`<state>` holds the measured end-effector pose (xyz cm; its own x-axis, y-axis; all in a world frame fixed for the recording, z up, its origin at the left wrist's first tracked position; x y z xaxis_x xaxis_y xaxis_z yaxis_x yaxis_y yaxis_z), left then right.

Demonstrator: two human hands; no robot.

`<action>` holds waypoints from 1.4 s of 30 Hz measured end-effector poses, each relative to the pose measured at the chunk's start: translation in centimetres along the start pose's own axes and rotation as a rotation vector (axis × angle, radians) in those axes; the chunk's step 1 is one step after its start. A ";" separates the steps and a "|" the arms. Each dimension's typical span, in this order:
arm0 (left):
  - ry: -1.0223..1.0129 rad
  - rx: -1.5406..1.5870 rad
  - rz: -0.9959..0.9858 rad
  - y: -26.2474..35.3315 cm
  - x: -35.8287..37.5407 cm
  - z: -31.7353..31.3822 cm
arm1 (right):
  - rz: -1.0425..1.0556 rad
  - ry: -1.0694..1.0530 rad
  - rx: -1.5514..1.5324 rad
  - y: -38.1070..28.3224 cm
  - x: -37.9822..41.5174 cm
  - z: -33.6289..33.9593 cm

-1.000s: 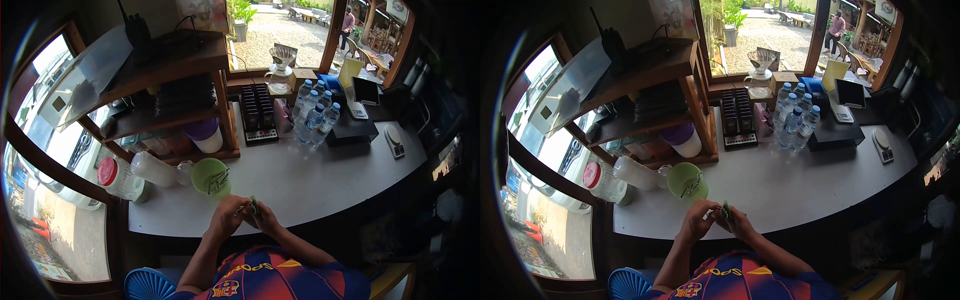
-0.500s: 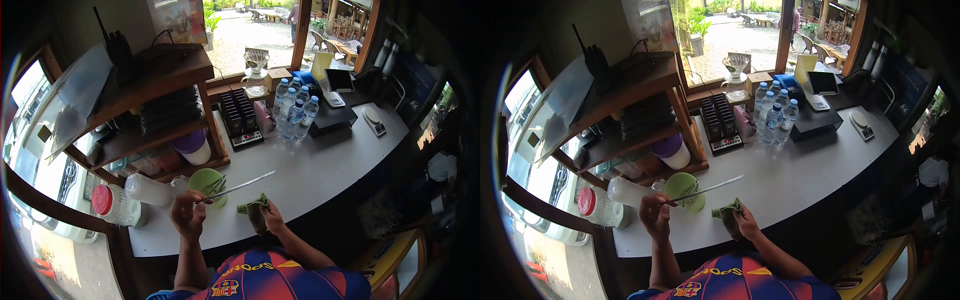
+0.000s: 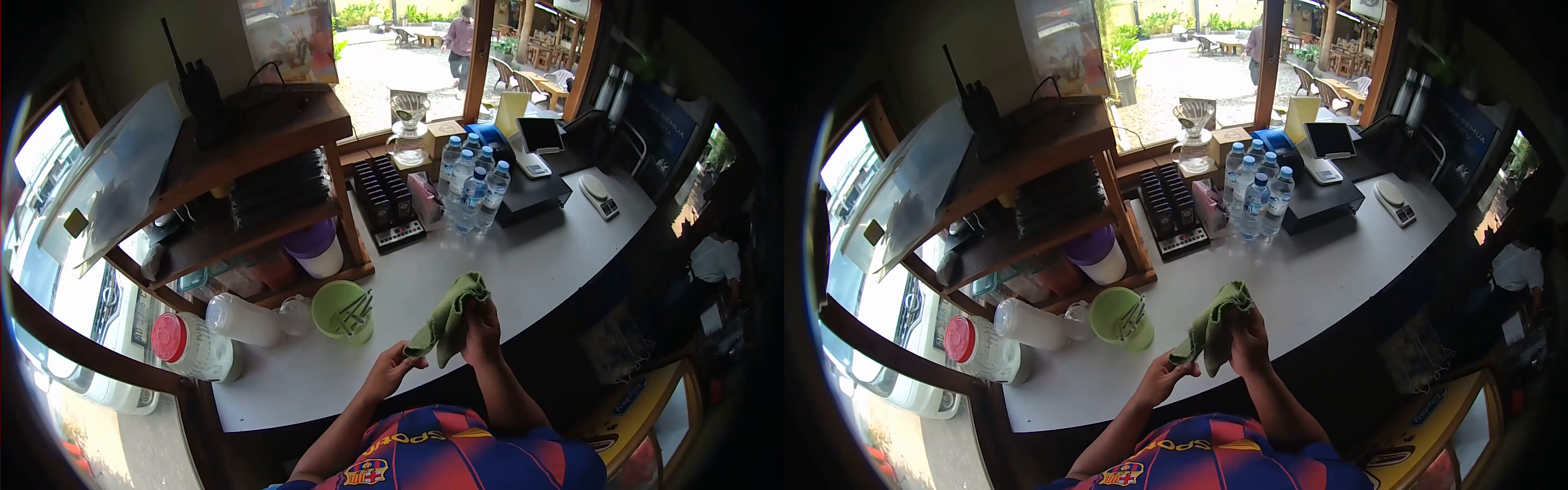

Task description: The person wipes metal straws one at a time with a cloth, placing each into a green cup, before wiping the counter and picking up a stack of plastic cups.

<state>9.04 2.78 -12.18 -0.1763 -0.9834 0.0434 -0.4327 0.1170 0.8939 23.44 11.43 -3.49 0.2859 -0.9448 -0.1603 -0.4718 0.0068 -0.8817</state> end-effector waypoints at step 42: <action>0.574 -1.298 -0.787 26.5 5.9 2.0 | -0.244 -0.347 0.583 16.5 2.4 0.2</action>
<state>-5.21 0.35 10.86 0.1802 -0.6943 -0.6968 0.7983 -0.3106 0.5160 16.52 9.39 -18.55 0.6205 -0.7838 0.0247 0.1336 0.0745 -0.9882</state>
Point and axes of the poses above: each hand's wrist, its own x-axis away from the middle knuckle, its own z-axis out of the back of the hand, y = z × x, the point moved 6 cm from there along -x, towards the middle knuckle, and after that the axes turned 12 degrees about x, right-handed, at the moved point
